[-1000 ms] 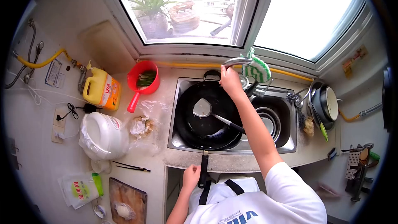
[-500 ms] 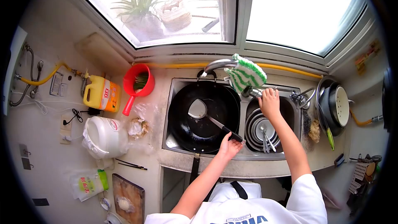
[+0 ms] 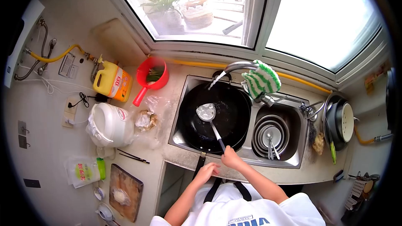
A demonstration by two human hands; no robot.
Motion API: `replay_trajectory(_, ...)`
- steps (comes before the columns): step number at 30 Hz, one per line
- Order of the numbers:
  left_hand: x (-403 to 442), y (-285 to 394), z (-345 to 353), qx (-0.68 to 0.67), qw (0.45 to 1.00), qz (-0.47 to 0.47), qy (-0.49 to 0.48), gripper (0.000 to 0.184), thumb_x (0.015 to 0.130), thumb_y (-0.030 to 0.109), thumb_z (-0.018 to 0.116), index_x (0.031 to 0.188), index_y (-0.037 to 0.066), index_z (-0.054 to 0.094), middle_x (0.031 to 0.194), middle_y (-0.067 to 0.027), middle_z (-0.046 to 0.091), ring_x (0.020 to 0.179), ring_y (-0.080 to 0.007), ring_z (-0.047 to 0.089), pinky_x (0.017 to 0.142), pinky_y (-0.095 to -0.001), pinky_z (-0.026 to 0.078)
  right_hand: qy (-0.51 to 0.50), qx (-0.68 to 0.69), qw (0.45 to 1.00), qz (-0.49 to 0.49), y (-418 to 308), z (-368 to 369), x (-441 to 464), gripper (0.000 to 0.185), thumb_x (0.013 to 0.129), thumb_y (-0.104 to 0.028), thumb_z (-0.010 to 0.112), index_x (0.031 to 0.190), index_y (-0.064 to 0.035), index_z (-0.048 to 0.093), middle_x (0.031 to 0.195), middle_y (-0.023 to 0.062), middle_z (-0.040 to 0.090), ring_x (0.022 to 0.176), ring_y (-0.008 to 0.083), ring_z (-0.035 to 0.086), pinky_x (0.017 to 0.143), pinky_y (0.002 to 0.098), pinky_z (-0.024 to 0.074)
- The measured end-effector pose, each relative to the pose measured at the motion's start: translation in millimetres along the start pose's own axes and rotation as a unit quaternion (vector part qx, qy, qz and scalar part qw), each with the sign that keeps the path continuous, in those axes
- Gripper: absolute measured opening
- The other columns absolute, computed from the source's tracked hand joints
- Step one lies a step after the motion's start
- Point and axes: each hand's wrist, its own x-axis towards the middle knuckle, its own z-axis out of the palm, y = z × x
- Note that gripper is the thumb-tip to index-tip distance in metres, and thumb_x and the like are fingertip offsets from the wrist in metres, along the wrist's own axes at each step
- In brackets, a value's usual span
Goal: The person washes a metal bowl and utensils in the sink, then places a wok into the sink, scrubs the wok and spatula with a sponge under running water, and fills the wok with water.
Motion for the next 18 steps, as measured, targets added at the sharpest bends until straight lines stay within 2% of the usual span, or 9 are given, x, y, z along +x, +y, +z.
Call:
replay_trajectory(2, -27, -27, -31, 0.167, 0.968, -0.03, 0.182, 0.035, 0.084, 0.035, 0.049, 0.08, 0.002, 0.059, 0.068, -0.0096, 0.06, 0.068, -0.018, 0.06, 0.061, -0.0321, 0.046, 0.045, -0.059, 0.997, 0.003, -28, -24, -19, 0.026, 0.077, -0.016, 0.053, 0.088, 0.0065, 0.045, 0.077, 0.0265, 0.058, 0.079, 0.0419, 0.058, 0.068, 0.0463, 0.046)
replay_trajectory(4, -44, -67, -62, 0.282, 0.921, -0.078, 0.257, 0.045, 0.081, 0.044, 0.053, 0.077, 0.0, 0.059, 0.062, -0.0123, 0.058, 0.064, -0.0202, 0.06, 0.061, -0.0332, 0.046, 0.063, -0.066, 0.996, 0.008, -41, -55, -26, 0.024, 0.077, -0.015, 0.054, 0.087, 0.0061, 0.048, 0.073, 0.0263, 0.058, 0.077, 0.0423, 0.058, 0.065, 0.0471, 0.0465)
replay_trajectory(5, -32, -126, -83, 0.159, 0.955, -0.185, 0.171, 0.053, 0.08, 0.052, 0.053, 0.074, 0.0, 0.058, 0.061, -0.0098, 0.058, 0.062, -0.0222, 0.059, 0.059, -0.0342, 0.046, 0.06, -0.048, 0.997, -0.001, -39, -65, -28, 0.024, 0.078, -0.017, 0.055, 0.084, 0.0049, 0.049, 0.067, 0.0209, 0.057, 0.069, 0.0366, 0.059, 0.059, 0.0429, 0.0457)
replay_trajectory(7, -52, -69, -75, -0.209, 0.936, -0.281, -0.022, 0.05, 0.082, 0.051, 0.05, 0.075, 0.002, 0.055, 0.069, -0.0075, 0.058, 0.057, -0.0171, 0.054, 0.051, -0.0284, 0.044, -0.013, 0.097, 0.994, 0.045, -29, -87, -33, 0.026, 0.082, -0.023, 0.056, 0.082, 0.0031, 0.052, 0.057, 0.0082, 0.05, 0.053, 0.0211, 0.051, 0.047, 0.0309, 0.0377)
replay_trajectory(10, -30, -97, -75, -0.5, 0.794, -0.226, -0.262, 0.043, 0.085, 0.045, 0.049, 0.075, 0.003, 0.047, 0.06, -0.0034, 0.046, 0.046, -0.0119, 0.044, 0.039, -0.0213, 0.037, -0.181, 0.446, 0.866, 0.133, -32, -118, -59, 0.028, 0.089, -0.027, 0.051, 0.084, 0.0004, 0.052, 0.053, -0.0066, 0.031, 0.041, 0.0019, 0.023, 0.038, 0.0189, 0.0178)
replay_trajectory(12, -10, -122, -70, -0.615, 0.643, -0.193, -0.413, 0.035, 0.088, 0.035, 0.048, 0.073, 0.005, 0.04, 0.052, 0.0013, 0.032, 0.038, -0.0069, 0.031, 0.032, -0.017, 0.027, -0.241, 0.531, 0.8, 0.14, -21, -120, -75, 0.036, 0.091, -0.036, 0.043, 0.086, -0.0008, 0.05, 0.05, -0.0074, 0.027, 0.037, 0.0016, 0.021, 0.036, 0.0187, 0.0163)
replay_trajectory(14, -9, -126, -71, -0.57, 0.697, -0.199, -0.386, 0.029, 0.09, 0.027, 0.046, 0.068, 0.009, 0.037, 0.049, 0.0032, 0.03, 0.036, -0.0048, 0.026, 0.03, -0.0172, 0.024, -0.298, 0.618, 0.712, 0.149, -2, -119, -88, 0.04, 0.093, -0.039, 0.037, 0.087, -0.0013, 0.048, 0.048, -0.0074, 0.029, 0.035, 0.0013, 0.021, 0.035, 0.0178, 0.0165)
replay_trajectory(15, -18, -109, -73, -0.518, 0.76, -0.222, -0.323, 0.03, 0.089, 0.022, 0.046, 0.063, 0.011, 0.036, 0.046, 0.0052, 0.028, 0.034, -0.0037, 0.024, 0.03, -0.0176, 0.022, -0.322, 0.629, 0.692, 0.145, 5, -117, -94, 0.046, 0.093, -0.045, 0.031, 0.083, -0.0029, 0.047, 0.047, -0.007, 0.03, 0.033, 0.0003, 0.022, 0.033, 0.0158, 0.0176)
replay_trajectory(18, -32, -96, -89, -0.419, 0.847, -0.231, -0.233, 0.034, 0.088, 0.02, 0.049, 0.058, 0.013, 0.035, 0.046, 0.0054, 0.029, 0.035, -0.0029, 0.025, 0.03, -0.0183, 0.02, -0.359, 0.67, 0.644, 0.082, 29, -101, -110, 0.047, 0.091, -0.048, 0.033, 0.076, -0.0048, 0.042, 0.043, -0.0079, 0.027, 0.032, 0.0014, 0.022, 0.034, 0.0174, 0.0174)
